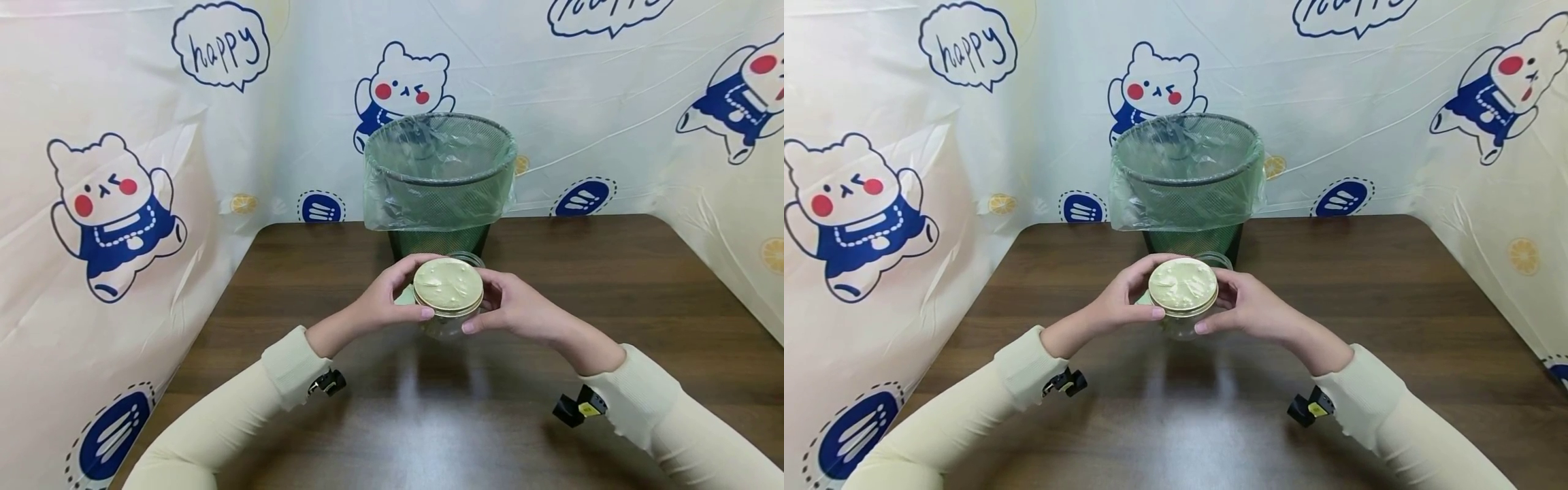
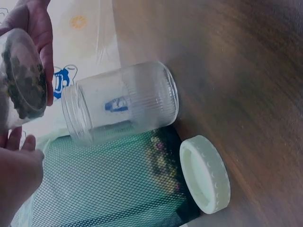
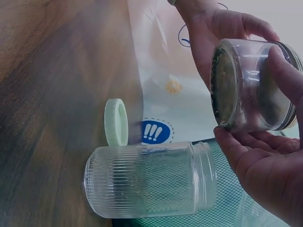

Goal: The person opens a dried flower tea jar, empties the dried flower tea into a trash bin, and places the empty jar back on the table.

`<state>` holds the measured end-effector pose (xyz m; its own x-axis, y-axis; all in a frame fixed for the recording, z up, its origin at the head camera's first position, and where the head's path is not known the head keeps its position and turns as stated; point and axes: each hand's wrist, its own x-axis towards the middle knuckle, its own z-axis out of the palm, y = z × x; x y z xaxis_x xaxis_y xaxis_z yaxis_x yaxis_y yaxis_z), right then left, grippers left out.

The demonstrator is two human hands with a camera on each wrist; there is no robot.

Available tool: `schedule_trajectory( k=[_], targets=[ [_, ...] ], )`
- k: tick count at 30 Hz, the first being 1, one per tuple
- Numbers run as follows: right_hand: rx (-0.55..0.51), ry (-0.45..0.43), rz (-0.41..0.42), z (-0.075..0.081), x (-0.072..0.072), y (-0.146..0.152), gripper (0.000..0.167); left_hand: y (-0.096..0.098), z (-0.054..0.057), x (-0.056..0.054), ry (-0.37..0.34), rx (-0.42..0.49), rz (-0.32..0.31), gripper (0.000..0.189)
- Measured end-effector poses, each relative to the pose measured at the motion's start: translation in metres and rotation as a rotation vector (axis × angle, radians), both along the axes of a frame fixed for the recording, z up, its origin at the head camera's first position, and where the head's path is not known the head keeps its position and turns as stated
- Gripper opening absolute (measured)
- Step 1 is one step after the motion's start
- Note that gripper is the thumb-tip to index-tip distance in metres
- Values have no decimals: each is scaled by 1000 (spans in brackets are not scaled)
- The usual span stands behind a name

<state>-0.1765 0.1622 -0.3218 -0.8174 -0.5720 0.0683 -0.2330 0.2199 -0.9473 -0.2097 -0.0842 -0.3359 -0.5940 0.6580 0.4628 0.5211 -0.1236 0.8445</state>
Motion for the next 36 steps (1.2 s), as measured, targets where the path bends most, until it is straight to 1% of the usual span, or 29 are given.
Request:
schedule_trajectory(
  k=[6, 9, 11, 13, 14, 16, 19, 22, 26, 29, 32, 34, 36],
  targets=[
    [-4, -8, -38, -2, 1, 0, 67, 4, -2, 10, 5, 23, 156, 72],
    [-10, -2, -53, -3, 1, -1, 67, 7, -3, 16, 11, 5, 251, 73],
    [-14, -4, -60, -4, 1, -2, 67, 8, -4, 18, 15, -13, 304, 75],
    [-21, -7, -58, -4, 2, -2, 67, 9, -4, 20, 15, -19, 327, 77],
    [-22, -8, -58, -5, 2, -2, 67, 9, -5, 20, 15, -15, 324, 78],
    [-27, -13, -55, -5, 2, -2, 68, 8, -5, 19, 11, -4, 302, 80],
    [-28, -20, -47, -4, 2, -3, 68, 6, -5, 16, 14, 18, 239, 88],
    [-21, -16, -30, -4, 2, -3, 67, 3, -3, 12, 14, 31, 141, 97],
    [-42, -1, 37, -6, 2, -4, 63, 1, 1, 7, 11, 35, -10, 98],
    [-71, -8, 92, -6, 3, -5, 63, 1, 4, 6, 22, 24, -94, 100],
    [-79, -13, 119, -5, 4, -5, 66, 1, 4, 4, 28, 0, -142, 101],
    [-72, -10, 128, -5, 4, -5, 67, 2, 4, 3, 27, -12, -155, 100],
    [-64, -3, 131, -5, 3, -5, 67, 2, 4, 3, 17, -25, -154, 97]
  ],
)
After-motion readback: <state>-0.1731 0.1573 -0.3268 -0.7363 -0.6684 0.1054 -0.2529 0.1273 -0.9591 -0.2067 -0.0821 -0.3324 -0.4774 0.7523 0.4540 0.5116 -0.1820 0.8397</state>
